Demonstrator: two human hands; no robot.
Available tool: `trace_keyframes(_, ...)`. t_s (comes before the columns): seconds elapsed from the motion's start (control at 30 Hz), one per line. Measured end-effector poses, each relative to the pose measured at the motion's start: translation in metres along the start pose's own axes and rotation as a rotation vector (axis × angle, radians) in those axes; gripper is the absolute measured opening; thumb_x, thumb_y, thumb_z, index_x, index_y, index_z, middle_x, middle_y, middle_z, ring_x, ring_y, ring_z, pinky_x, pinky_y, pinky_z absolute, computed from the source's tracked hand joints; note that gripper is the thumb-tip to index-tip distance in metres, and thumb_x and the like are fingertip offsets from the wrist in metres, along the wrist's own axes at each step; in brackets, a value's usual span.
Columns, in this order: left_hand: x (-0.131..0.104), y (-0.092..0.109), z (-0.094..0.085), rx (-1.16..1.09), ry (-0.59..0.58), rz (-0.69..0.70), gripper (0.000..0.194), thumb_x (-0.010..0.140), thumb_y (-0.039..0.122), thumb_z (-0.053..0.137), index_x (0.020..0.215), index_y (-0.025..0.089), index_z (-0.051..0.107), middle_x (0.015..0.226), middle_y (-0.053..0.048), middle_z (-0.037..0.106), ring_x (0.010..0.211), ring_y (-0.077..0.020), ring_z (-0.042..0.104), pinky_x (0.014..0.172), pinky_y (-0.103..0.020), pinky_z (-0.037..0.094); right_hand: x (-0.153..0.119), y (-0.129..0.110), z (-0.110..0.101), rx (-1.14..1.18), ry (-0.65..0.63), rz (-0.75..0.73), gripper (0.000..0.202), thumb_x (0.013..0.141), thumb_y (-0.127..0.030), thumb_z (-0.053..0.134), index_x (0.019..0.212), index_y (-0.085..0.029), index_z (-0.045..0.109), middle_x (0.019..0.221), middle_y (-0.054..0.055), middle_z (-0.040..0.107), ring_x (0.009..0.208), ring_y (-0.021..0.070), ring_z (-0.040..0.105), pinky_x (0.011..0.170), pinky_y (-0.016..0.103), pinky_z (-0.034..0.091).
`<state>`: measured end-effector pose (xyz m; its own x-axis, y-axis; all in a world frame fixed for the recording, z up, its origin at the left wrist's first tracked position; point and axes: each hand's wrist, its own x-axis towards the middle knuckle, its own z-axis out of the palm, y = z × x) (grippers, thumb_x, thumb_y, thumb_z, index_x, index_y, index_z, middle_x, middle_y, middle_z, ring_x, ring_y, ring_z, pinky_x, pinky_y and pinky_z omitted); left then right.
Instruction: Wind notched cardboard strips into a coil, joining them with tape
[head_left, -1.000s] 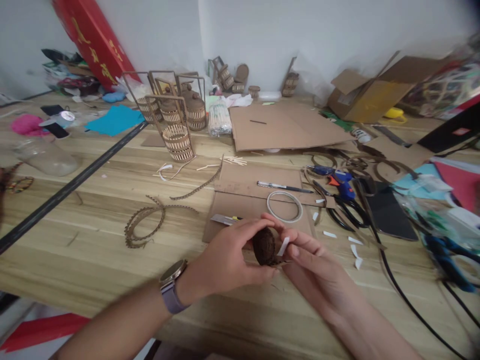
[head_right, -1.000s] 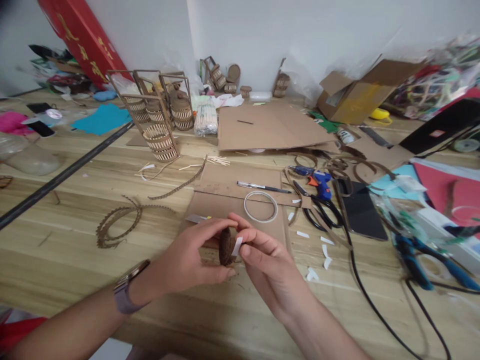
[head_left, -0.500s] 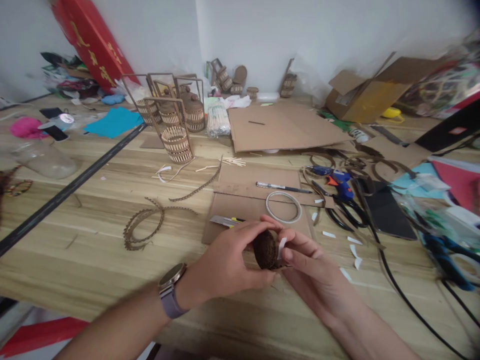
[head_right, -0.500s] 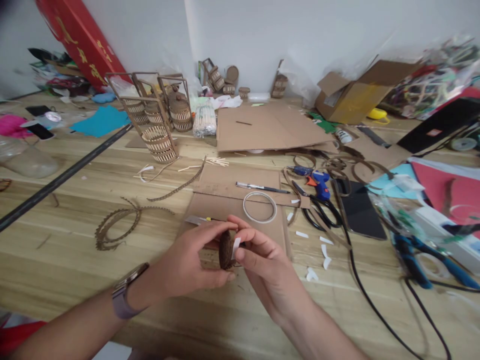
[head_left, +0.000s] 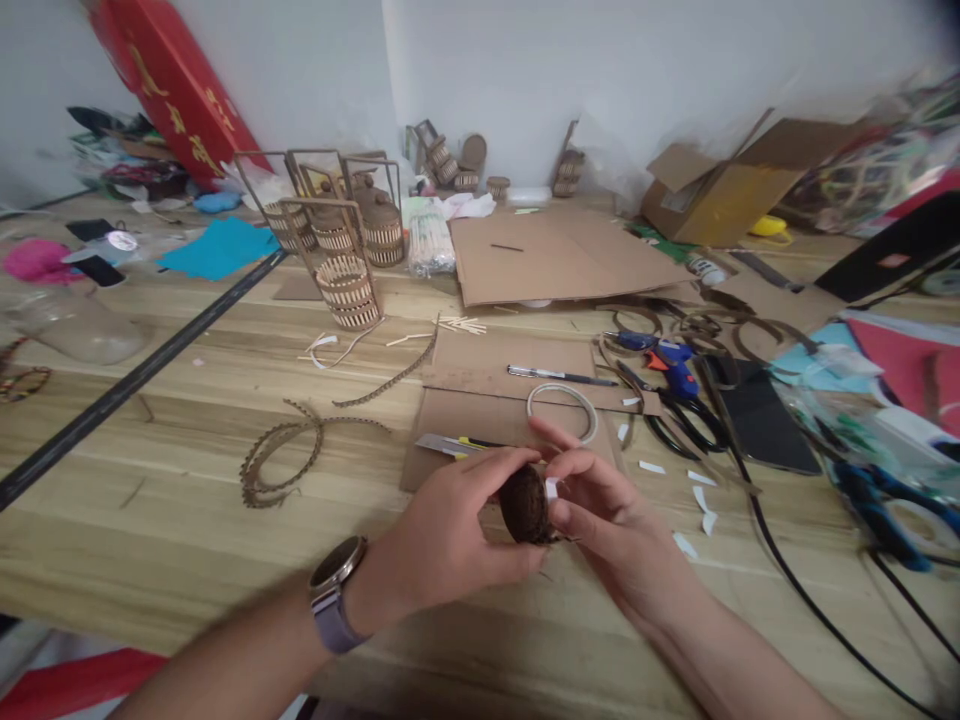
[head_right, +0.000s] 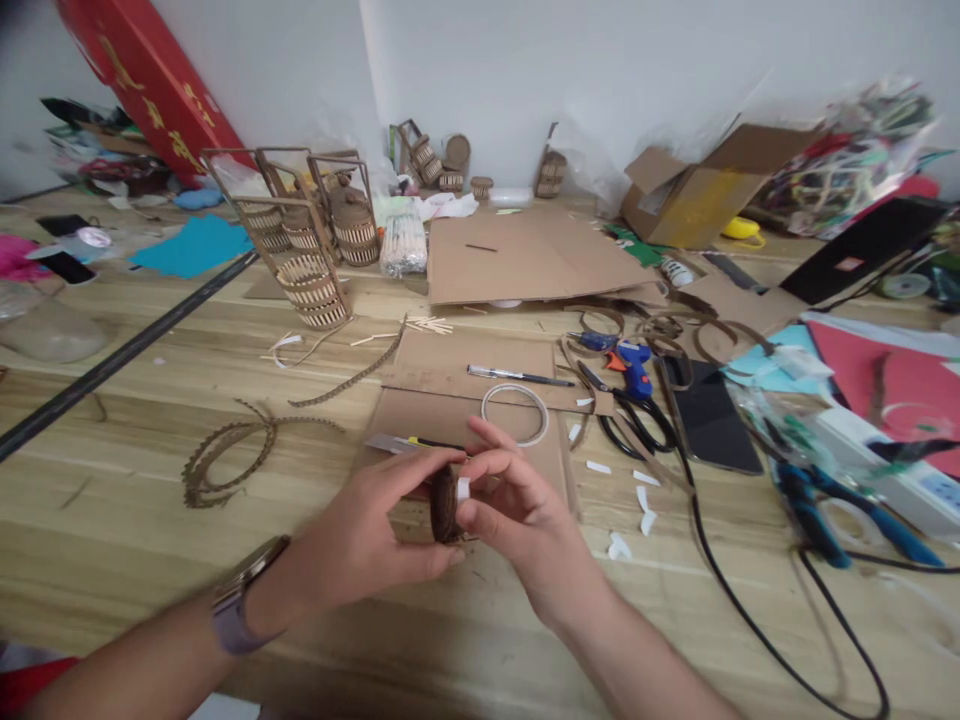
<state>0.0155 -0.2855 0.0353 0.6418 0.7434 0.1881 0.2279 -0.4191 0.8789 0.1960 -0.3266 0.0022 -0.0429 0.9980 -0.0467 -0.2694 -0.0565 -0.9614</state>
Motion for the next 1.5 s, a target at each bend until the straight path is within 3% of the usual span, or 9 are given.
trace_keyframes(0.17,-0.002,0.001,-0.001,0.028,-0.014,0.064,0.055,0.072,0.012,0.078,0.122,0.017,0.057,0.128,-0.004,0.065,0.114,-0.0176,0.061,0.1,-0.023,0.043,0.003,0.004,-0.007,-0.141,-0.034,-0.108,0.018,0.075,-0.04,0.08,0.09,-0.035,0.071,0.155,-0.003,0.035,0.136,0.0273,0.041,0.104,0.042,0.044)
trace_keyframes(0.33,-0.004,-0.001,0.001,0.112,-0.011,0.087,0.057,0.071,0.012,0.078,0.124,0.017,0.055,0.129,-0.006,0.064,0.118,-0.0211,0.059,0.102,-0.028,0.044,0.006,0.005,-0.01,-0.207,-0.073,-0.139,0.07,0.071,-0.051,0.08,0.134,-0.044,0.052,0.154,0.004,0.036,0.129,0.0291,0.049,0.099,0.045,0.048)
trace_keyframes(0.4,-0.004,-0.002,0.002,0.12,0.002,0.063,0.055,0.072,0.014,0.077,0.123,0.019,0.056,0.126,-0.006,0.066,0.115,-0.0219,0.061,0.099,-0.03,0.046,0.005,0.003,-0.01,-0.263,-0.02,-0.253,0.052,0.076,-0.044,0.078,0.124,-0.042,0.059,0.144,0.005,0.045,0.121,0.0255,0.053,0.094,0.04,0.051)
trace_keyframes(0.5,-0.003,-0.004,0.003,0.096,0.014,0.024,0.053,0.072,0.017,0.079,0.121,0.02,0.058,0.12,-0.005,0.069,0.106,-0.0212,0.065,0.093,-0.028,0.049,0.003,-0.003,-0.008,-0.456,0.045,-0.49,0.008,0.083,-0.026,0.073,0.088,-0.033,0.072,0.107,0.004,0.058,0.103,0.0197,0.058,0.085,0.033,0.052)
trace_keyframes(0.6,-0.003,-0.004,0.003,0.074,0.027,0.001,0.055,0.07,0.016,0.08,0.121,0.019,0.059,0.119,-0.004,0.069,0.105,-0.0209,0.065,0.091,-0.027,0.05,0.002,-0.009,-0.006,-0.588,0.034,-0.583,0.012,0.082,-0.018,0.073,0.083,-0.03,0.075,0.09,0.004,0.057,0.088,0.0185,0.06,0.074,0.03,0.054)
trace_keyframes(0.83,-0.004,-0.004,0.004,0.092,0.031,0.025,0.054,0.071,0.016,0.078,0.122,0.019,0.058,0.122,-0.004,0.068,0.11,-0.0198,0.063,0.095,-0.025,0.048,0.003,-0.006,-0.01,-0.667,-0.013,-0.654,0.026,0.084,-0.018,0.071,0.105,-0.034,0.074,0.095,0.005,0.06,0.089,0.0188,0.061,0.073,0.031,0.055)
trace_keyframes(1.17,-0.004,-0.006,0.002,0.105,0.052,0.032,0.058,0.072,0.015,0.076,0.126,0.023,0.056,0.123,-0.003,0.067,0.108,-0.0197,0.065,0.095,-0.027,0.049,0.006,-0.008,-0.015,-0.69,-0.085,-0.641,0.036,0.087,-0.038,0.069,0.123,-0.036,0.067,0.098,0.006,0.063,0.092,0.0199,0.062,0.077,0.033,0.056)
trace_keyframes(1.33,-0.003,-0.013,0.003,0.289,0.123,0.047,0.059,0.076,0.016,0.072,0.131,0.018,0.051,0.124,-0.009,0.066,0.111,-0.0242,0.063,0.098,-0.036,0.049,0.001,-0.017,-0.011,-0.602,0.045,-0.559,0.013,0.091,-0.033,0.065,0.097,-0.03,0.075,0.083,0.003,0.073,0.079,0.0171,0.069,0.069,0.027,0.058)
trace_keyframes(1.5,-0.002,-0.016,0.005,0.418,0.183,0.033,0.056,0.077,0.015,0.069,0.129,0.018,0.05,0.12,-0.011,0.067,0.11,-0.0259,0.063,0.094,-0.04,0.052,-0.007,-0.014,0.003,-0.655,0.067,-0.34,0.011,0.088,-0.028,0.064,0.087,-0.023,0.073,0.064,0.0,0.072,0.053,0.014,0.067,0.048,0.021,0.054)
